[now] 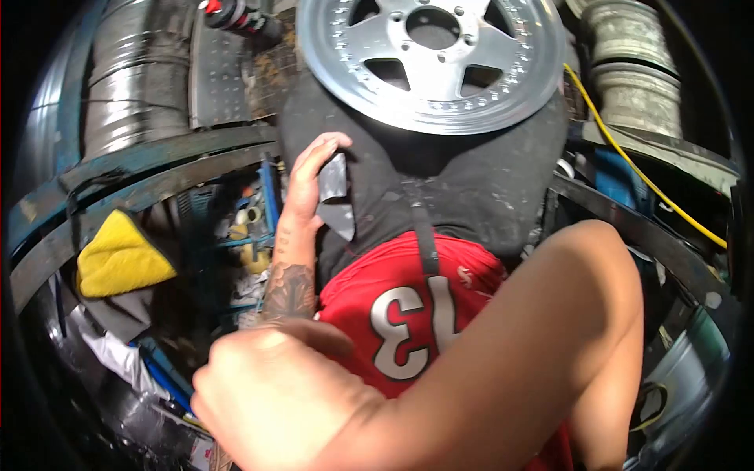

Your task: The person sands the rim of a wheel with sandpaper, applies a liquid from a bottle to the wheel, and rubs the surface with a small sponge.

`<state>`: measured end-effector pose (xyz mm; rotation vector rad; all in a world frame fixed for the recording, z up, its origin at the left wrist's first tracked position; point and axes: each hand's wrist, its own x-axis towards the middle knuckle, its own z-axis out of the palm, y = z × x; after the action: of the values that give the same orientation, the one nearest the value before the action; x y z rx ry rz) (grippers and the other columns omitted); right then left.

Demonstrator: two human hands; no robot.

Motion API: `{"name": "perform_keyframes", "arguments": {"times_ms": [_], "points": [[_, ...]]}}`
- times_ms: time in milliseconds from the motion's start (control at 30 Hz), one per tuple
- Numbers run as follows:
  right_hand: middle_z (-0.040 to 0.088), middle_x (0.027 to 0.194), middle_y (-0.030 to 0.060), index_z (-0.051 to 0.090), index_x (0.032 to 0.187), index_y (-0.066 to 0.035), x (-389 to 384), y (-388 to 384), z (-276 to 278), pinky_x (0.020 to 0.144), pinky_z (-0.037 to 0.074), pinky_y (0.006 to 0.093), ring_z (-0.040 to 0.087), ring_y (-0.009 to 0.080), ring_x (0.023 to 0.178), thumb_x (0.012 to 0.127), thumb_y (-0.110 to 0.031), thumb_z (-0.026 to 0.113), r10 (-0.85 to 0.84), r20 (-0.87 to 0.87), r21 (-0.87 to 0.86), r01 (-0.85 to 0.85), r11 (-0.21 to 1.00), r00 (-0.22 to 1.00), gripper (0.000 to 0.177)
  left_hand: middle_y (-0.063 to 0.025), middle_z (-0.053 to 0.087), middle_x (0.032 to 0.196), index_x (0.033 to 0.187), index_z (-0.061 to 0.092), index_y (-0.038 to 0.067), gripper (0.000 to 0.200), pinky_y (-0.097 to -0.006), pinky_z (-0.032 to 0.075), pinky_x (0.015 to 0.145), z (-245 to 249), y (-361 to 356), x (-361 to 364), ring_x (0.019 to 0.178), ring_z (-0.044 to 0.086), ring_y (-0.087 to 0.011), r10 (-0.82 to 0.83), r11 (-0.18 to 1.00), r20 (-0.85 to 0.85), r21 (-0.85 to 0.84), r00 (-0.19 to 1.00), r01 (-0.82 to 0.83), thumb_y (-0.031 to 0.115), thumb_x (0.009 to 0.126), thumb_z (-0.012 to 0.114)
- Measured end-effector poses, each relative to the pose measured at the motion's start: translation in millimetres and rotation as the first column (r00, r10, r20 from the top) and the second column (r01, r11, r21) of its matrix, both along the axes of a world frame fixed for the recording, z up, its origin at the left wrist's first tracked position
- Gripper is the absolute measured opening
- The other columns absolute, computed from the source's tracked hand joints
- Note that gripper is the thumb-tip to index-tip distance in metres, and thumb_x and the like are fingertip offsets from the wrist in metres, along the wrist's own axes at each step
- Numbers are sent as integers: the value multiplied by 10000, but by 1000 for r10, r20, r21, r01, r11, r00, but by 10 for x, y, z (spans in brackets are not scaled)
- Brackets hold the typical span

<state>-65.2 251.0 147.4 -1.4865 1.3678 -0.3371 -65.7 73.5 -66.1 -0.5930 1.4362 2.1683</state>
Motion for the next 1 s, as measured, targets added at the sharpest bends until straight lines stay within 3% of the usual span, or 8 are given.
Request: {"name": "perform_keyframes", "arguments": {"times_ms": [300, 400, 467, 533, 800, 867, 933, 1000], "points": [[694, 760, 75, 724, 1155, -126, -571, 675, 157, 535, 503, 360, 698, 209, 668, 930, -328, 678, -411, -345, -82, 409, 909, 844, 306, 26, 582, 731, 1024, 628, 160, 157, -279, 485, 498, 34, 134, -6, 560, 592, -115, 377, 923, 128, 28, 917, -384, 303, 1028, 563], [725, 870, 210, 682, 1205, 7, -257, 574, -975, 666, 578, 394, 740, 260, 730, 957, -311, 670, -861, -217, -310, 804, 507, 460, 403, 24, 581, 828, 1006, 635, 127, 222, -268, 479, 559, 199, 247, -24, 671, 581, -84, 366, 927, 38, 73, 930, -368, 291, 1054, 493], [745, 906, 162, 677, 1212, 24, -139, 503, -1289, 659, 555, 325, 723, 187, 717, 965, -330, 714, -956, 200, 10, 975, 222, 215, 433, 19, 559, 812, 981, 650, 52, 311, -227, 396, 695, 173, 401, -54, 745, 493, -54, 286, 925, -210, -195, 935, -327, 246, 1095, 435], [737, 945, 69, 686, 1134, 31, 160, 373, -1776, 635, 515, 257, 657, 71, 717, 952, -251, 766, -791, 534, 419, 906, -60, -299, 345, 26, 564, 817, 979, 650, 60, 311, -220, 383, 659, 229, 490, -85, 723, 485, -45, 70, 903, -421, -359, 904, -237, 247, 1102, 433], [721, 948, 81, 607, 1137, -34, 170, 533, -2081, 706, 547, 244, 664, 101, 763, 978, -141, 713, -552, 606, 658, 751, -55, -572, 219, 22, 557, 658, 1364, 551, 21, 484, -187, 231, 476, 64, 383, 199, 500, 338, 7, 237, 863, -421, -322, 875, -389, 386, 1129, 338], [726, 1001, 117, 591, 1222, -27, 193, 542, -2137, 751, 587, 263, 701, 137, 822, 1000, -137, 655, -532, 633, 666, 746, 2, -563, 256, -13, 578, 658, 1326, 614, 42, 397, -245, 355, 515, -38, 262, 395, 514, 444, -97, -32, 714, -655, -544, 755, -441, 322, 1063, 510], [718, 1032, 119, 588, 1217, -24, 223, 560, -2191, 757, 610, 292, 709, 149, 836, 1006, -120, 617, -507, 618, 710, 703, 31, -602, 234, -37, 650, 823, 1272, 680, 114, 355, -315, 438, 614, 4, 225, 629, 640, 558, -198, -575, 461, -435, -872, 692, -165, 288, 963, 654], [712, 1044, 121, 585, 1210, -20, 247, 542, -2325, 741, 623, 321, 715, 161, 829, 1013, -118, 578, -572, 568, 745, 665, 53, -591, 220, -46, 660, 1003, 1248, 703, 151, 371, -356, 457, 746, 115, 238, 801, 833, 596, -236, -761, 205, -162, -979, 628, -3, 296, 907, 701]]}}
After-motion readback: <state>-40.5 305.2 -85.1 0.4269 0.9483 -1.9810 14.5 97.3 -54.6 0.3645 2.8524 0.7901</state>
